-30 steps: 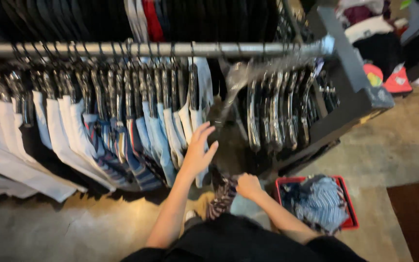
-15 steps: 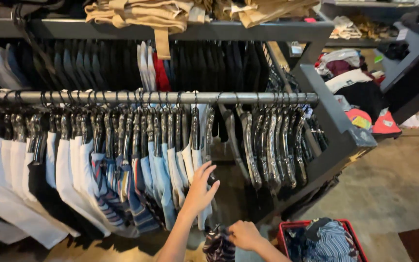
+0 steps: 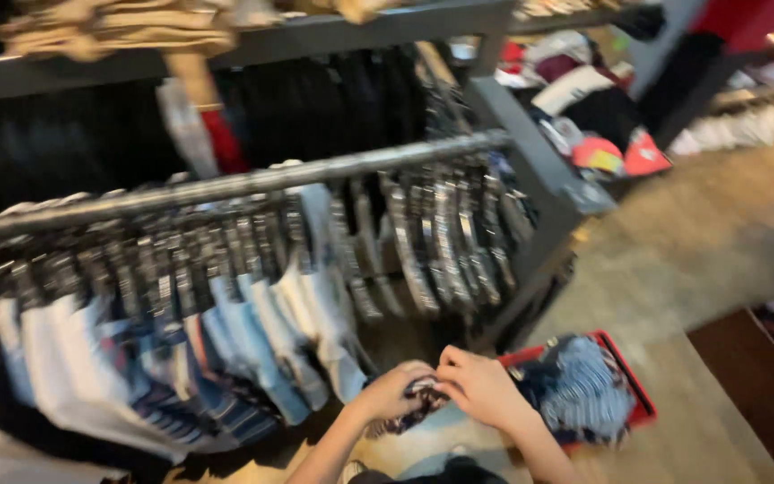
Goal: Dusting clothes, hangers, and clothing racks in a store using a pink microfibre duster.
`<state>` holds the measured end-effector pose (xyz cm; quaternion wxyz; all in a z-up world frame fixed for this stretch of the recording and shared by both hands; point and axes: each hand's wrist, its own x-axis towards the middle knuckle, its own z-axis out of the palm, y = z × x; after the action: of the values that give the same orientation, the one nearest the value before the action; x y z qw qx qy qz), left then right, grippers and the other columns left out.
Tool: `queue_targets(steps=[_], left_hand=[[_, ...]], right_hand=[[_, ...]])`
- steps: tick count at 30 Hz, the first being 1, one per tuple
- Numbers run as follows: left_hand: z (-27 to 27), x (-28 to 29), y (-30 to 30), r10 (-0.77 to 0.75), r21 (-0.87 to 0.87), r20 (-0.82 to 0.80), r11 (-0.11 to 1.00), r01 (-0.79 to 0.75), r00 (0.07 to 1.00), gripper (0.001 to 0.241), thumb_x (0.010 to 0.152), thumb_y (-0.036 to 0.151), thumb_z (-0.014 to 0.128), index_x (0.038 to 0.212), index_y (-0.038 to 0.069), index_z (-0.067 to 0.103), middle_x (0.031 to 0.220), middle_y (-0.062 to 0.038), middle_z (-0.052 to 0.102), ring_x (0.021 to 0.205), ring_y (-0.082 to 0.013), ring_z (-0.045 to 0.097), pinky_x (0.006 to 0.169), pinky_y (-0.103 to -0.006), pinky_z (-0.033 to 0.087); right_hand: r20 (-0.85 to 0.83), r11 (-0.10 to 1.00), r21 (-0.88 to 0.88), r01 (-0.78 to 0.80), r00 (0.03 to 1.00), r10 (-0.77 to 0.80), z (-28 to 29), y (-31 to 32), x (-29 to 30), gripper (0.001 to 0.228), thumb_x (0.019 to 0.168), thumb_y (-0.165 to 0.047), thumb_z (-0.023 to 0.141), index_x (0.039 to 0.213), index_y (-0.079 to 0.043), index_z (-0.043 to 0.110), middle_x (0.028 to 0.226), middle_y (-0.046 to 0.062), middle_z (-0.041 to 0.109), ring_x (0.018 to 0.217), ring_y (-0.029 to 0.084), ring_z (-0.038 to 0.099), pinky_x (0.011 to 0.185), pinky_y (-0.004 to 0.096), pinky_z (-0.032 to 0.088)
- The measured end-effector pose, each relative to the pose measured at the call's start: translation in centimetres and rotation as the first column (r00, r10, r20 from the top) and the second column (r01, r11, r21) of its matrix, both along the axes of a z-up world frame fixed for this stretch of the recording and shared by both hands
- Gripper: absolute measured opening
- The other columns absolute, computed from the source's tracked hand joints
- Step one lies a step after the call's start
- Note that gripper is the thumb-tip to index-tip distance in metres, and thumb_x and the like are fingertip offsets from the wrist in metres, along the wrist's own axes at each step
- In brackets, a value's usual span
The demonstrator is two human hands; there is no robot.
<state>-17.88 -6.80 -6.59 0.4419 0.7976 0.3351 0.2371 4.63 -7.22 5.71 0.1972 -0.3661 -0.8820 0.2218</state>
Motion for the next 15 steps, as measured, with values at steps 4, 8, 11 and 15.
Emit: queue_targets(steps=[4,8,11,15], left_hand=[[1.8,6.7,1.8,0.106,0.164,-0.002,0.981,-0.104,0.994,0.045,0.078,0.009,0.074,0.122,0.005,0.063,0.129,-0.013,0.063,0.121,-0.0332,0.061,0.103,-0.0381,0.05],[2.6,16.5,3.0,0.103,0.164,-0.008,0.981,-0.1,0.995,0.032,0.079,0.008,0.07,0.111,0.008,0.07,0.119,-0.012,0.068,0.113,-0.0349,0.065,0.096,-0.041,0.051],[2.6,24.6,4.6,0.21,0.145,0.037,0.966,-0.213,0.977,0.024,0.086,0.009,0.065,0.109,0.008,0.071,0.112,-0.012,0.071,0.109,-0.0346,0.067,0.093,-0.0413,0.053],[3.3,32.4,7.3,0.347,0.119,0.253,0.915,-0.385,0.903,0.024,0.089,0.005,0.059,0.112,0.003,0.068,0.114,-0.015,0.07,0.109,-0.035,0.068,0.097,-0.0409,0.053]], right_hand=[[-0.02,0.984,0.025,0.174,0.985,-0.173,-1.0,-0.5,7.3,0.013,0.085,-0.023,0.07,0.087,-0.01,0.068,0.097,0.005,0.064,0.076,0.031,0.068,0.064,0.042,0.053],[-0.085,0.95,0.088,0.299,0.953,-0.292,-1.8,-0.3,16.4,0.015,0.088,-0.024,0.07,0.088,-0.009,0.068,0.101,0.006,0.065,0.076,0.03,0.068,0.064,0.041,0.053],[-0.093,0.928,0.022,0.372,0.925,-0.369,-2.5,0.4,23.4,0.021,0.089,-0.029,0.071,0.094,-0.009,0.07,0.105,0.007,0.065,0.079,0.03,0.069,0.068,0.04,0.054],[-0.203,0.903,-0.052,0.427,0.881,-0.428,-1.9,2.1,29.4,0.064,0.076,-0.032,0.084,0.123,0.002,0.057,0.12,0.017,0.062,0.103,0.037,0.064,0.079,0.039,0.053]])
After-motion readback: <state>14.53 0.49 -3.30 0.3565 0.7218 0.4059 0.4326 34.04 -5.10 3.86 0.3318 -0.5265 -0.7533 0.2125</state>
